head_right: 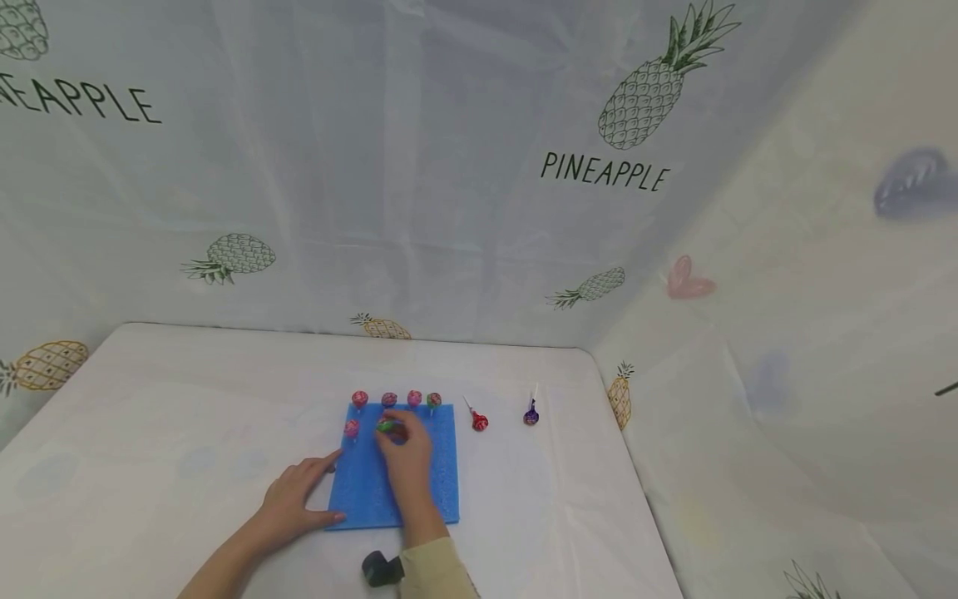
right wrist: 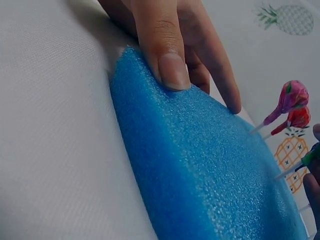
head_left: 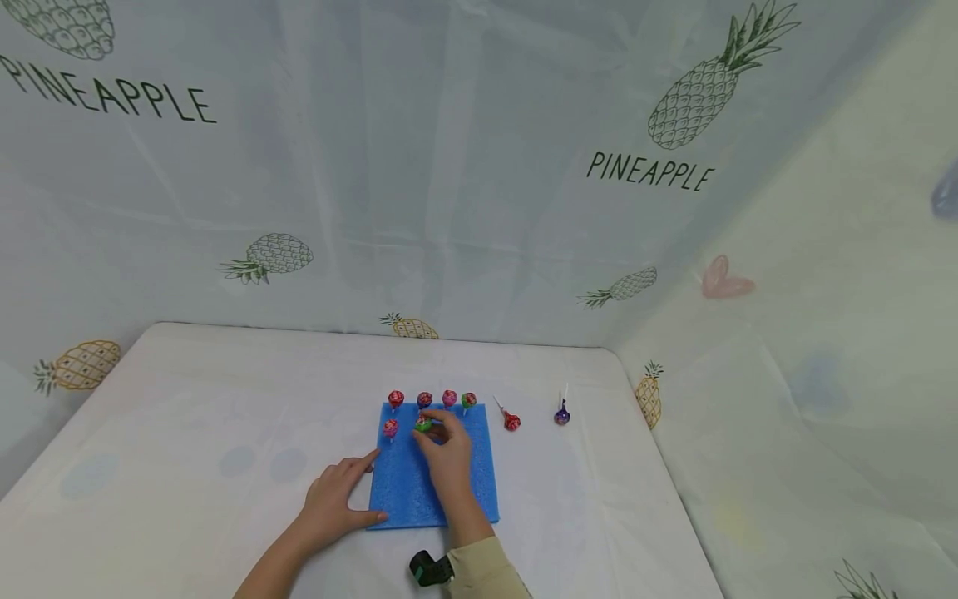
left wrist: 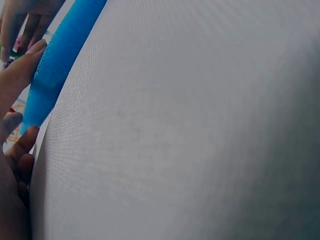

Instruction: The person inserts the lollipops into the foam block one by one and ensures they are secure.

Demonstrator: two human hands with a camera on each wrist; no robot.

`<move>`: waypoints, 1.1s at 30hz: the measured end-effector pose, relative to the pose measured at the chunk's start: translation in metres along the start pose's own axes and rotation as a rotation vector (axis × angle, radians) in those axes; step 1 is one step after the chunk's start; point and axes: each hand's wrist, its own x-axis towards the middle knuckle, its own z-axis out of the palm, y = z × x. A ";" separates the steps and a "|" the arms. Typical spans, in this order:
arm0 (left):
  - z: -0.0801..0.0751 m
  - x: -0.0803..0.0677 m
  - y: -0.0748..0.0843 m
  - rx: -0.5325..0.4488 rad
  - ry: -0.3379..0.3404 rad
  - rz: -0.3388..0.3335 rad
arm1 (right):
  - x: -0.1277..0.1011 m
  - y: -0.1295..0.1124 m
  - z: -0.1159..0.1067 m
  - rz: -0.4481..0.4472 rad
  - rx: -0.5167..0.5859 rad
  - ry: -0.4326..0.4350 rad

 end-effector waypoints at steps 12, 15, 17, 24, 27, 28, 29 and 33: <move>0.000 0.000 -0.002 -0.007 0.009 0.018 | -0.001 0.003 0.004 0.045 0.038 -0.024; 0.000 0.000 -0.002 -0.002 0.010 0.023 | -0.002 0.004 0.004 0.077 0.034 -0.035; 0.001 0.000 -0.002 0.002 0.007 0.020 | -0.002 0.004 0.004 0.090 0.033 -0.040; 0.003 0.001 -0.002 0.009 -0.005 0.004 | -0.005 0.003 0.004 0.084 0.067 -0.010; 0.003 0.001 -0.002 0.011 -0.004 0.003 | -0.004 0.004 0.005 0.083 0.081 0.005; 0.003 0.001 -0.002 0.013 -0.004 0.003 | -0.004 0.003 0.006 0.090 0.077 0.007; 0.003 0.001 -0.002 0.015 -0.003 0.005 | -0.004 0.001 0.006 0.099 0.076 0.006; 0.003 0.001 -0.002 0.016 0.005 0.013 | -0.006 -0.012 0.005 0.105 0.058 -0.008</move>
